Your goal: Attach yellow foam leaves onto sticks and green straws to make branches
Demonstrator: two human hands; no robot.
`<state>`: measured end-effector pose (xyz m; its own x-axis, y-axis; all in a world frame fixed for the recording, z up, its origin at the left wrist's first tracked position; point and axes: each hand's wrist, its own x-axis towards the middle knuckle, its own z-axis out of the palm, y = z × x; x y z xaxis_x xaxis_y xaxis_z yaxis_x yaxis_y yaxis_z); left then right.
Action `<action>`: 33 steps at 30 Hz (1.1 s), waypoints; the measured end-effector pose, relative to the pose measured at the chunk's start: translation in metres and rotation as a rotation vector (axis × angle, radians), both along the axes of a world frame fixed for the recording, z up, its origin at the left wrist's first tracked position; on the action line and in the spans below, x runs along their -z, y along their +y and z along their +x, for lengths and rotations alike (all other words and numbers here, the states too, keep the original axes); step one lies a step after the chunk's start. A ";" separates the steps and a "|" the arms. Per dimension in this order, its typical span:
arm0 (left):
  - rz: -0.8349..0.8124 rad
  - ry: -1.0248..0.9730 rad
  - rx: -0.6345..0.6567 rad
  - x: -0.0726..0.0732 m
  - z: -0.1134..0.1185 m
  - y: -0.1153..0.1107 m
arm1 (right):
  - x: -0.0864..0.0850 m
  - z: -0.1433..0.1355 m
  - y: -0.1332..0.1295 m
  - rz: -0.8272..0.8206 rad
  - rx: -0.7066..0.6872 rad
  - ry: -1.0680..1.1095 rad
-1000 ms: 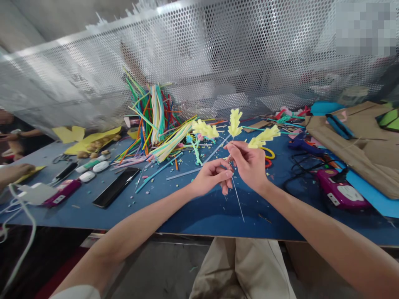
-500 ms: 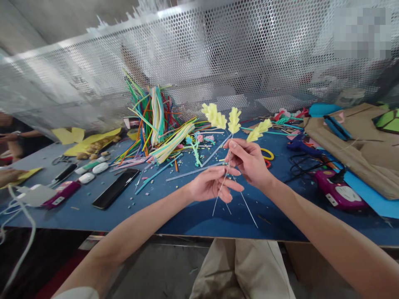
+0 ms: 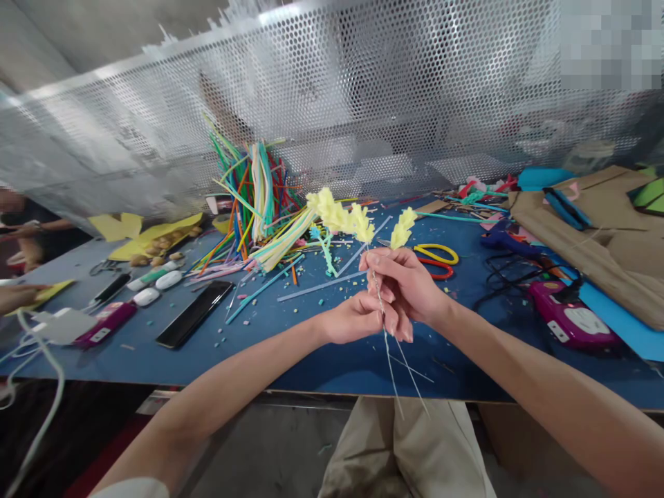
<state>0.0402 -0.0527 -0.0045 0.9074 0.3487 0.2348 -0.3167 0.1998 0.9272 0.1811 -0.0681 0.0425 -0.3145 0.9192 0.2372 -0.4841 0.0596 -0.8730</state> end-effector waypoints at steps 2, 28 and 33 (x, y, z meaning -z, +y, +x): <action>0.030 0.024 -0.002 0.001 0.001 0.000 | 0.000 -0.001 0.000 -0.005 -0.022 0.008; 0.350 0.388 -0.459 -0.043 -0.030 0.011 | 0.000 0.012 0.005 0.437 0.668 -0.573; 0.551 0.542 -0.622 -0.050 -0.031 0.007 | 0.007 0.013 0.008 0.561 0.796 -0.748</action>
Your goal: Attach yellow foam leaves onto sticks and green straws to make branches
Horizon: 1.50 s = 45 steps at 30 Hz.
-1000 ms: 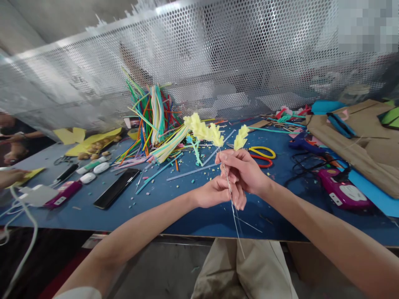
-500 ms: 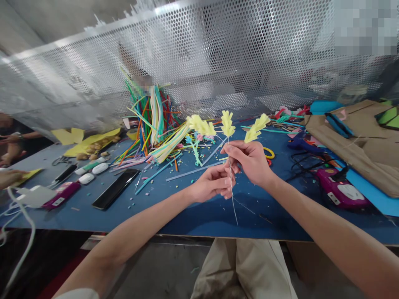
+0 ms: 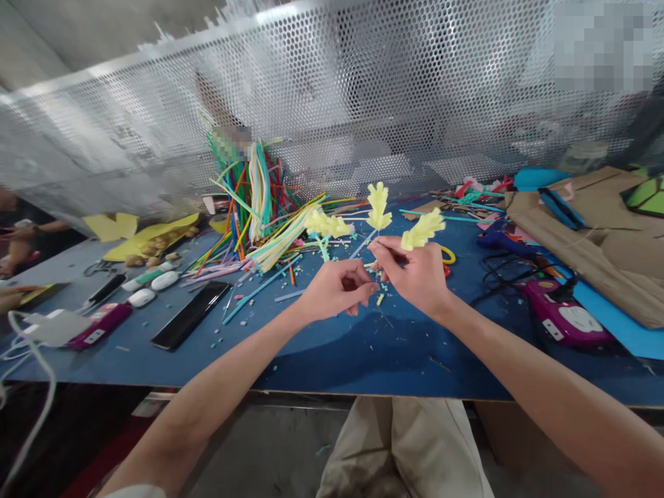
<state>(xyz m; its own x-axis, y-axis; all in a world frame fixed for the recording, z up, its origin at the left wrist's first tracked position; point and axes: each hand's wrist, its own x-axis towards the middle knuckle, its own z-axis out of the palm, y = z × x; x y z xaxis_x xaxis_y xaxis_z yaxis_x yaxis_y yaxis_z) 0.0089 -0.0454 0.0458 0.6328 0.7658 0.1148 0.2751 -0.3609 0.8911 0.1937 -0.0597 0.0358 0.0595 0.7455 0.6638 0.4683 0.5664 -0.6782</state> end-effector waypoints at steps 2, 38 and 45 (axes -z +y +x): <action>0.019 0.032 -0.064 0.001 0.002 -0.003 | 0.003 -0.001 0.001 0.055 0.043 -0.087; -0.773 -0.582 0.386 0.053 0.011 0.007 | 0.007 -0.010 0.008 -0.474 -0.582 0.772; -0.764 -0.489 0.423 0.047 0.007 0.013 | 0.011 -0.013 0.010 -0.314 -0.430 0.665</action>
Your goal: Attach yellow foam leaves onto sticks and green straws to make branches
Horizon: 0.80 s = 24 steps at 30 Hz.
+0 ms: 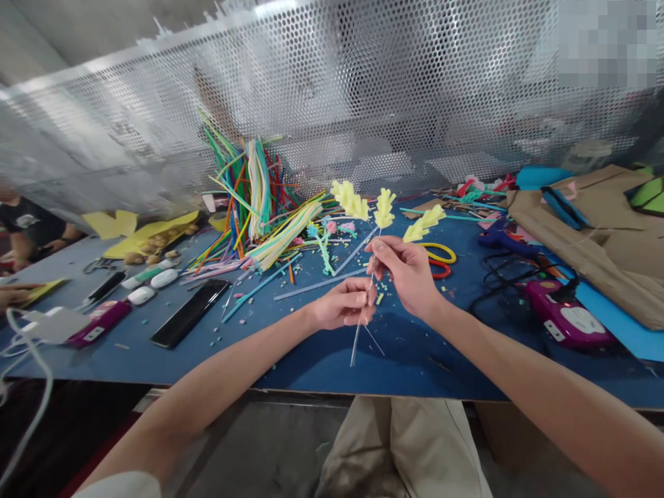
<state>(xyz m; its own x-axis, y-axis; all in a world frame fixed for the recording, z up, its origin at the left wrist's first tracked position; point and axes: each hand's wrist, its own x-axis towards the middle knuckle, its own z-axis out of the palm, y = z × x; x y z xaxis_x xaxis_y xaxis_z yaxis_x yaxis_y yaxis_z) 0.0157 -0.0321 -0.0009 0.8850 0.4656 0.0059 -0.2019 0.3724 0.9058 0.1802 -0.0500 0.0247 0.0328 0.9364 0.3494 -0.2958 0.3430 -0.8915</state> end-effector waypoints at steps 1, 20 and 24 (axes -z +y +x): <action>0.020 0.007 0.009 -0.002 0.000 0.001 | 0.000 0.000 0.000 0.031 0.036 -0.033; 0.409 0.165 -0.095 -0.010 -0.003 0.009 | -0.009 0.004 -0.017 0.284 0.366 -0.550; 0.362 0.194 -0.041 -0.011 -0.006 0.010 | -0.007 0.006 -0.014 0.281 0.339 -0.520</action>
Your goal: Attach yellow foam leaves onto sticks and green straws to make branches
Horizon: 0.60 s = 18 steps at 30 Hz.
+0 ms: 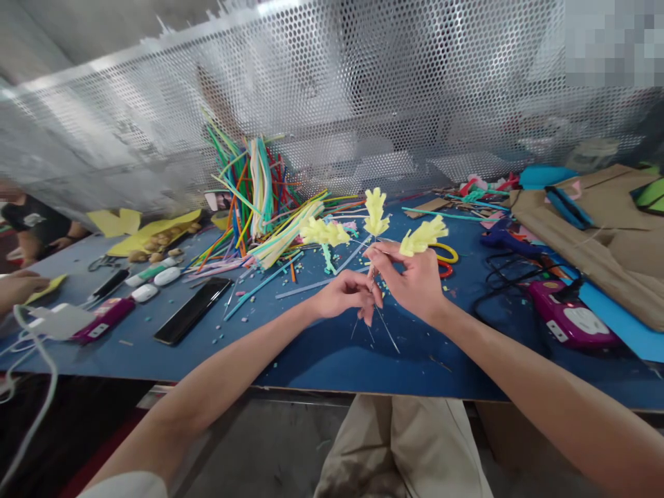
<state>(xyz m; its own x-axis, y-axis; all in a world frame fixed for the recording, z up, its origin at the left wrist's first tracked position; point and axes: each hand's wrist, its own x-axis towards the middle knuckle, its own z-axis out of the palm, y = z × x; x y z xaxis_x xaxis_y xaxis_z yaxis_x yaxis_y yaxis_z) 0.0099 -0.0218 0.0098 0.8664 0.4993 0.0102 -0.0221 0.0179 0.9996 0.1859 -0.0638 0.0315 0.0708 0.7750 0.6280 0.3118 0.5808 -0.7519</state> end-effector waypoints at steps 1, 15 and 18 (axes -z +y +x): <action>-0.042 0.000 0.017 -0.001 -0.001 0.000 | 0.001 0.001 0.002 -0.022 -0.033 0.037; -0.219 -0.120 0.250 0.014 0.011 -0.018 | 0.011 -0.012 0.003 -0.559 -0.731 0.652; -0.159 -0.124 0.198 0.015 0.014 -0.017 | 0.012 -0.009 0.005 -0.545 -0.701 0.601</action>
